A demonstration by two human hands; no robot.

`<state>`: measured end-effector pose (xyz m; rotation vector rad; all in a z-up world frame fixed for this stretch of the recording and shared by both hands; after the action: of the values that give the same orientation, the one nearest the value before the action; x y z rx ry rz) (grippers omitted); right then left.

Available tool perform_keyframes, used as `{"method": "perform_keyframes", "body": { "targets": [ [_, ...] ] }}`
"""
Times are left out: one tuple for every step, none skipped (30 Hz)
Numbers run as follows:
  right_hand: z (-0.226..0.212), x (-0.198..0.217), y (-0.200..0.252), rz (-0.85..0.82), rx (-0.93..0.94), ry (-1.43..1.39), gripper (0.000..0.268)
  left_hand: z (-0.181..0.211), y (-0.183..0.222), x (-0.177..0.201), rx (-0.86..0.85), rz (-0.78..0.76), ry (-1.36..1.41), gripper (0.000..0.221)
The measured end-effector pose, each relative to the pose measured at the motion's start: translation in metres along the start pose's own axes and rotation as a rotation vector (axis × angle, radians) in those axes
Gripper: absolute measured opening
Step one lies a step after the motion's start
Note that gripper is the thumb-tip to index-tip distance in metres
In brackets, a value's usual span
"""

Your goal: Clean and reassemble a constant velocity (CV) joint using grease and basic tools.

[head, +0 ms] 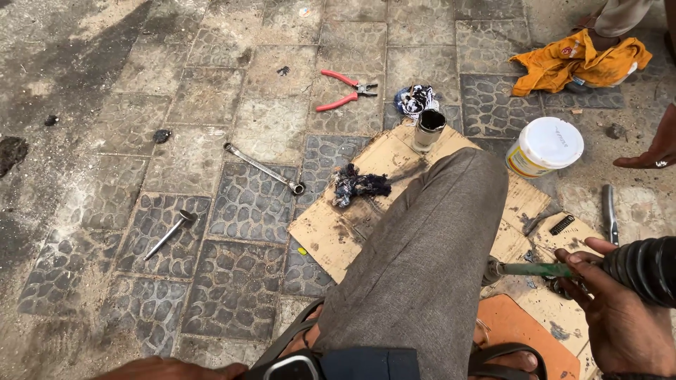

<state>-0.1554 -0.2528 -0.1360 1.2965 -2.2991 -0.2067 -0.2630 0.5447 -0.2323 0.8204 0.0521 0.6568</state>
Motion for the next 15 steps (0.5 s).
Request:
{"method": "perform_keyframes", "body": {
  "targets": [
    [0.0, 0.001, 0.001, 0.005, 0.004, -0.001, 0.045, 0.029, -0.015, 0.002, -0.006, -0.012, 0.037, 0.077],
    [0.0, 0.002, 0.002, 0.006, 0.007, -0.04, 0.047, 0.059, -0.028, 0.002, -0.011, -0.024, 0.074, 0.078],
    [-0.001, 0.002, 0.002, 0.003, 0.014, -0.078, 0.05, 0.088, -0.039, -0.001, -0.019, -0.033, 0.113, 0.079],
    [-0.008, 0.002, 0.004, 0.005, 0.021, -0.077, 0.05, 0.125, -0.051, 0.001, -0.026, -0.042, 0.153, 0.081],
    [-0.006, 0.001, 0.01, 0.029, -0.02, -0.088, 0.049, 0.157, -0.056, -0.011, -0.021, -0.053, 0.192, 0.082],
    [-0.003, 0.001, 0.017, 0.053, -0.062, -0.098, 0.048, 0.184, -0.057, -0.034, -0.016, -0.065, 0.232, 0.083],
    [-0.001, 0.001, 0.017, 0.047, -0.063, -0.093, 0.048, 0.23, -0.066, -0.049, -0.013, -0.062, 0.238, 0.083],
    [-0.004, 0.002, 0.017, 0.048, -0.024, -0.098, 0.045, 0.254, -0.066, -0.051, 0.233, 0.108, 0.063, 0.091],
    [-0.008, 0.004, 0.016, 0.053, 0.018, -0.109, 0.043, 0.287, -0.054, -0.049, 0.47, 0.282, -0.121, 0.1],
    [-0.01, 0.003, 0.016, 0.053, 0.02, -0.111, 0.043, 0.278, -0.062, -0.061, 0.469, 0.285, -0.122, 0.1],
    [-0.011, 0.004, 0.016, 0.05, 0.023, -0.114, 0.042, 0.274, -0.075, -0.076, 0.424, 0.241, -0.186, 0.104],
    [-0.012, 0.006, 0.016, 0.048, 0.026, -0.116, 0.042, 0.269, -0.088, -0.092, 0.378, 0.198, -0.249, 0.11],
    [-0.011, 0.007, 0.015, 0.053, 0.022, -0.119, 0.042, 0.235, -0.093, -0.099, 0.378, 0.194, -0.254, 0.11],
    [-0.009, 0.009, 0.014, 0.063, 0.02, -0.115, 0.042, 0.206, -0.101, -0.106, 0.325, 0.164, -0.41, 0.087],
    [-0.008, 0.007, 0.014, 0.066, 0.013, -0.109, 0.043, 0.176, -0.104, -0.116, 0.279, 0.131, -0.56, 0.065]
  ]
}}
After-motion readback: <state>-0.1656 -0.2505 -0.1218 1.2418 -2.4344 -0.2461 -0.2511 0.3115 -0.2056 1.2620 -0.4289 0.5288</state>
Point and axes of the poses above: each hand's wrist, its own y-axis away from the middle knuckle, its own x-axis out of the back of the hand, z = x × y, the point moved 10 cm from there along -y, towards the middle knuckle, and after that the axes turned 9 degrees about y, right-handed, at the moved point
